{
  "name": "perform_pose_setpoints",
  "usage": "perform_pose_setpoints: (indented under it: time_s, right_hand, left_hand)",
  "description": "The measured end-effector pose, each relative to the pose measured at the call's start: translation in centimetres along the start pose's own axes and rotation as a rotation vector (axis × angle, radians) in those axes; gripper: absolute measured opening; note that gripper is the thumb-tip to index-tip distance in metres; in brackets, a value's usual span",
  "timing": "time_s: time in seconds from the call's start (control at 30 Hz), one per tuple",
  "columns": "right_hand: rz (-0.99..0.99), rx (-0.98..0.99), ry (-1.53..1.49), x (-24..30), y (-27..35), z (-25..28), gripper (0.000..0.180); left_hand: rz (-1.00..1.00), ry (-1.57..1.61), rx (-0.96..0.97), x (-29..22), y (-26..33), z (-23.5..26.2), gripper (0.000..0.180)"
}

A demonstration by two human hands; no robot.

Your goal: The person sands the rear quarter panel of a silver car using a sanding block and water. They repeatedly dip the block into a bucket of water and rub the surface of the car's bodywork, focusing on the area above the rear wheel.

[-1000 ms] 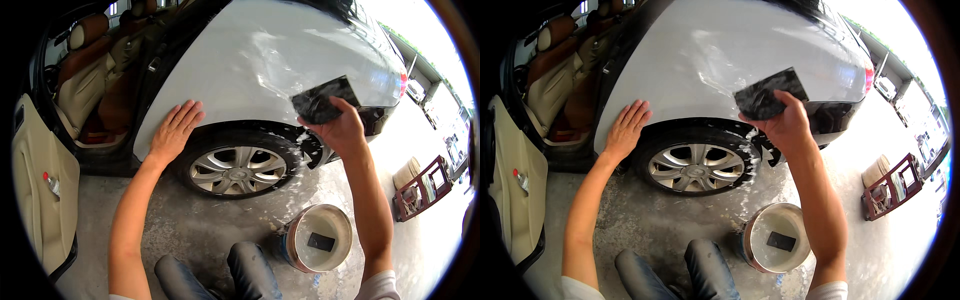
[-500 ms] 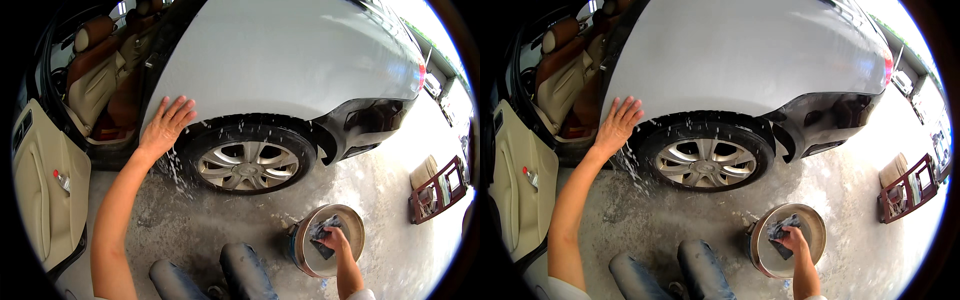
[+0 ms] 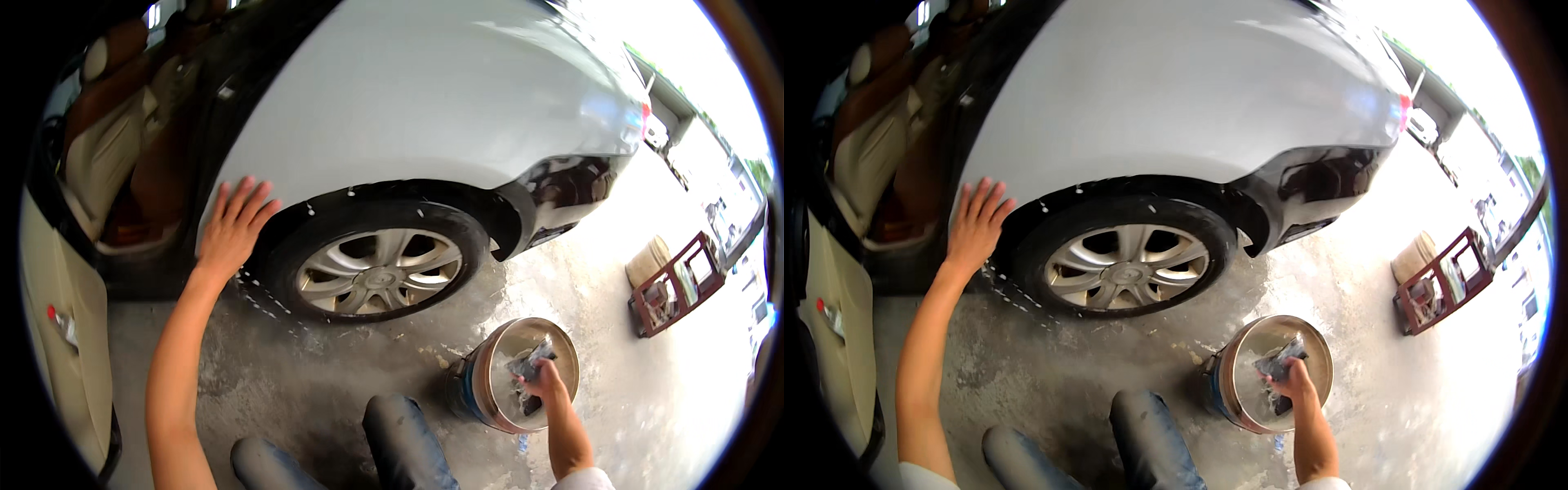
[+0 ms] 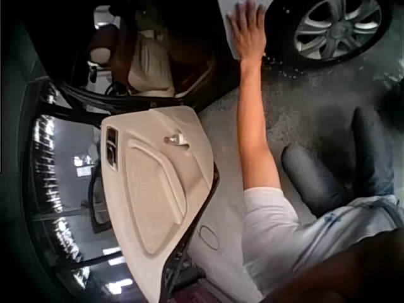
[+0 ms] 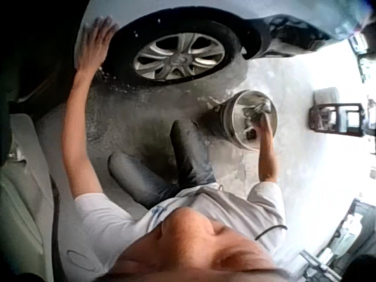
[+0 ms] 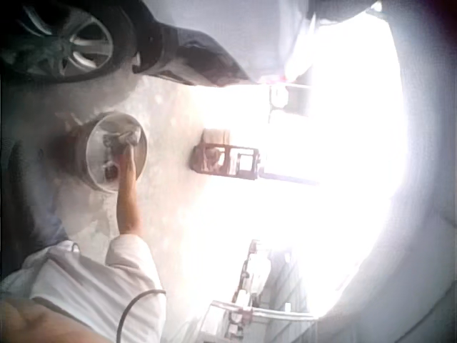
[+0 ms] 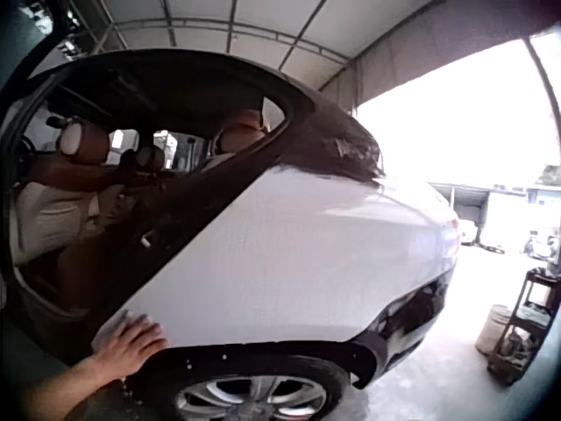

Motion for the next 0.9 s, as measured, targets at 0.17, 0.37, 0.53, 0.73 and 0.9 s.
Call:
perform_pose_setpoints:
  time_s: [0.17, 0.37, 0.53, 0.73, 0.9]
  right_hand:
    - [0.414, 0.089, 0.35, 2.9, 10.0, -20.7, 0.048]
    - [0.54, 0.508, 0.635, -4.6, 17.7, -54.4, 0.042]
    - [0.465, 0.461, 0.701, -12.4, 14.2, -60.6, 0.025]
    - [1.627, 0.47, 1.85, -24.6, 14.7, -65.6, 0.034]
    - [2.666, 0.348, 2.624, -29.4, 10.3, -68.4, 0.047]
  left_hand:
    - [0.078, 0.009, -0.039, -2.3, 2.2, -2.1, 0.063]
    - [0.248, 0.116, 0.08, -3.6, 9.3, -2.2, 0.059]
    - [0.49, 0.335, 0.171, -5.6, 16.2, -2.7, 0.062]
    - [0.644, 0.592, 0.21, -7.4, 17.2, -2.5, 0.072]
    - [0.78, 0.748, 0.189, -7.6, 18.6, -1.3, 0.087]
Point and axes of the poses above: each hand's wrist, its own y-axis away from the middle knuckle, its own z-axis out of the back of the hand, x = y × z, the point moved 8 cm from there along -y, towards the middle knuckle, and after that the axes turned 10 degrees about -z, right-handed, at the moved point
